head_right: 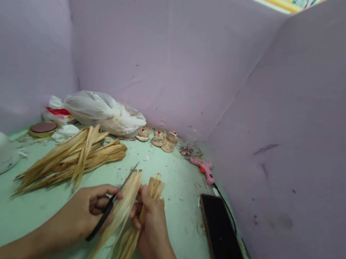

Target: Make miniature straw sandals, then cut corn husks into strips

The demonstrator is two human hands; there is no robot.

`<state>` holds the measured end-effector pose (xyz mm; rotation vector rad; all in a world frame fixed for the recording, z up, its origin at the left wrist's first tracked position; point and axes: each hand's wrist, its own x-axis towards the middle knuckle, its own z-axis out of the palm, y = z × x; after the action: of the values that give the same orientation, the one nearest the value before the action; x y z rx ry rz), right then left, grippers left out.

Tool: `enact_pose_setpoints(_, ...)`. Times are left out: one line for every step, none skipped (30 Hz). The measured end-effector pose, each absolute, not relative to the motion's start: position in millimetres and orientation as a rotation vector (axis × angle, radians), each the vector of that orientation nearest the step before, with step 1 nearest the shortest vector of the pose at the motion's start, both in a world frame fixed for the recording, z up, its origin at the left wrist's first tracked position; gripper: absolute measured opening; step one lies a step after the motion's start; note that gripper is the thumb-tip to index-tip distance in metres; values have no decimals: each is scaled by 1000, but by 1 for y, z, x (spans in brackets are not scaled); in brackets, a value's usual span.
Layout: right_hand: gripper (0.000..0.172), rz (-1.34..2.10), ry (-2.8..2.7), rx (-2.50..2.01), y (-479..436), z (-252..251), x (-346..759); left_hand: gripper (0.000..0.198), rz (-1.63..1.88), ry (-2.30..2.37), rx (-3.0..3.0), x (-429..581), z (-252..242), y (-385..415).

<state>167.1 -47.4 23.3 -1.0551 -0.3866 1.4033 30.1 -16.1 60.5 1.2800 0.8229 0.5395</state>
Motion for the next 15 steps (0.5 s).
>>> enact_pose_setpoints(41,1389,-390,-1055,-47,25,168,27,531,802,1299,32,55,-18)
enact_pose_setpoints(41,1370,-382,-1066,-47,26,168,26,526,781,1323,33,51,-20)
enact_pose_setpoints(41,1347,-363,-1085,-47,27,167,25,518,757,1356,34,46,-21)
enact_pose_setpoints(40,1326,-340,-1100,-47,29,166,25,516,742,1400,34,42,-22)
enact_pose_setpoints(40,1314,-317,-1108,-47,29,165,27,513,733,1452,33,39,-23)
enact_pose_setpoints(40,1322,-298,-1108,-47,30,163,29,512,735,1511,32,36,-23)
enact_pose_setpoints(39,1343,-287,-1106,-47,29,161,32,506,740,1569,31,34,-24)
enact_pose_setpoints(40,1376,-276,-1112,-48,29,160,34,495,744,1621,30,32,-24)
enact_pose_setpoints(43,1420,-264,-1121,-48,27,158,35,480,744,1663,29,31,-24)
enact_pose_setpoints(46,1471,-248,-1126,-49,25,157,35,451,732,1692,28,29,-24)
enact_pose_setpoints(49,1519,-231,-1124,-49,23,157,33,410,705,1706,28,28,-24)
enact_pose_setpoints(50,1561,-216,-1115,-49,20,157,31,381,685,1702,28,27,-25)
enact_pose_setpoints(49,1592,-211,-1105,-49,18,157,29,365,675,1687,29,26,-25)
enact_pose_setpoints(48,1605,-219,-1099,-49,16,157,28,358,668,1669,30,25,-26)
enact_pose_setpoints(45,1599,-234,-1095,-49,15,158,27,362,668,1652,31,25,-26)
